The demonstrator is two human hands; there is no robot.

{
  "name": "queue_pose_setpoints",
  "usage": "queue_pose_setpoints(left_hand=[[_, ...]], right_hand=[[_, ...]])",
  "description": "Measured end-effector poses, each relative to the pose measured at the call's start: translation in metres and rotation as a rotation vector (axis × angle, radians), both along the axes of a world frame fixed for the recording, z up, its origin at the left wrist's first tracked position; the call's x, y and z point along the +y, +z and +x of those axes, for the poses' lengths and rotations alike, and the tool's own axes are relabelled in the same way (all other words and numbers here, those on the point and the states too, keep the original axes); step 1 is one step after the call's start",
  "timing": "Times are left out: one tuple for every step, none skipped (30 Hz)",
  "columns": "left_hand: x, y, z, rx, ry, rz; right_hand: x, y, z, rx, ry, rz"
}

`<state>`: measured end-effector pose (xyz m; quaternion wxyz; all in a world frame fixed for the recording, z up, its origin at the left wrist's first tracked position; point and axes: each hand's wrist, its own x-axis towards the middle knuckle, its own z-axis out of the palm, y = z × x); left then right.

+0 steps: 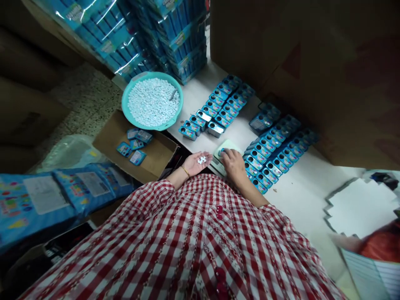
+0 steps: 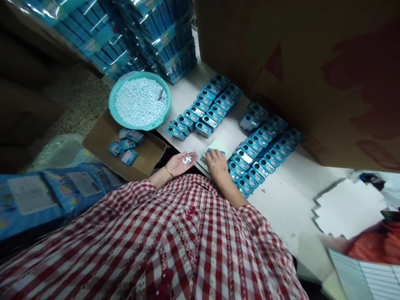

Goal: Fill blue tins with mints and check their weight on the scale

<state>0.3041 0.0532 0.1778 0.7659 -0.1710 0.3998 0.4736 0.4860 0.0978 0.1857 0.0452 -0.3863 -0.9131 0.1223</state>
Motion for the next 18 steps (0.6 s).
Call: queue_pose_setpoints(left_hand=[[-0.001, 0.000, -0.001, -0.003, -0.019, -0.008], [-0.002, 0.000, -0.003, -0.004, -0.041, -0.018], [-0.003, -0.001, -0.006, -0.004, -0.061, -0.028], [-0.005, -0.002, -0.009, -0.004, -0.082, -0.038], [-0.008, -0.003, -0.014, -0.002, -0.103, -0.049], [-0.010, -0.004, -0.019, 0.002, -0.128, -0.062], [-0.013, -0.006, -0.025, 0.009, -0.155, -0.076], [-0.015, -0.007, -0.031, 0.020, -0.183, -0.090], [-0.017, -0.008, -0.037, 0.031, -0.211, -0.102], [-0.019, -0.009, -0.043, 0.041, -0.237, -0.112], [-0.020, -0.010, -0.049, 0.048, -0.262, -0.120], [-0.021, -0.010, -0.054, 0.054, -0.283, -0.126], [-0.021, -0.010, -0.059, 0.058, -0.301, -0.133], [-0.022, -0.010, -0.063, 0.063, -0.319, -0.140], [-0.022, -0.010, -0.068, 0.065, -0.336, -0.146], [-0.022, -0.010, -0.071, 0.066, -0.349, -0.149], [-0.022, -0.010, -0.075, 0.065, -0.359, -0.150], [-0.022, -0.010, -0.078, 0.058, -0.368, -0.149]], right_hand=[[-0.008, 0.002, -0.010, 0.038, 0.021, -0.035], [-0.016, 0.004, -0.021, 0.060, 0.049, -0.077], [-0.023, 0.005, -0.032, 0.066, 0.074, -0.117], [-0.029, 0.005, -0.044, 0.061, 0.090, -0.152], [-0.034, 0.004, -0.055, 0.050, 0.099, -0.181], [-0.038, 0.002, -0.064, 0.042, 0.108, -0.204], [-0.041, 0.000, -0.072, 0.040, 0.123, -0.225], [-0.044, -0.003, -0.079, 0.044, 0.143, -0.245], [-0.047, -0.006, -0.084, 0.052, 0.166, -0.261], [-0.049, -0.008, -0.089, 0.058, 0.181, -0.272], [-0.051, -0.011, -0.094, 0.059, 0.185, -0.276], [-0.053, -0.012, -0.098, 0.057, 0.179, -0.278], [-0.055, -0.013, -0.103, 0.058, 0.168, -0.279], [-0.057, -0.013, -0.107, 0.064, 0.155, -0.280], [-0.059, -0.013, -0.111, 0.073, 0.144, -0.282], [-0.061, -0.013, -0.115, 0.084, 0.130, -0.287], [-0.063, -0.013, -0.118, 0.093, 0.115, -0.295], [-0.065, -0.013, -0.121, 0.104, 0.095, -0.306]])
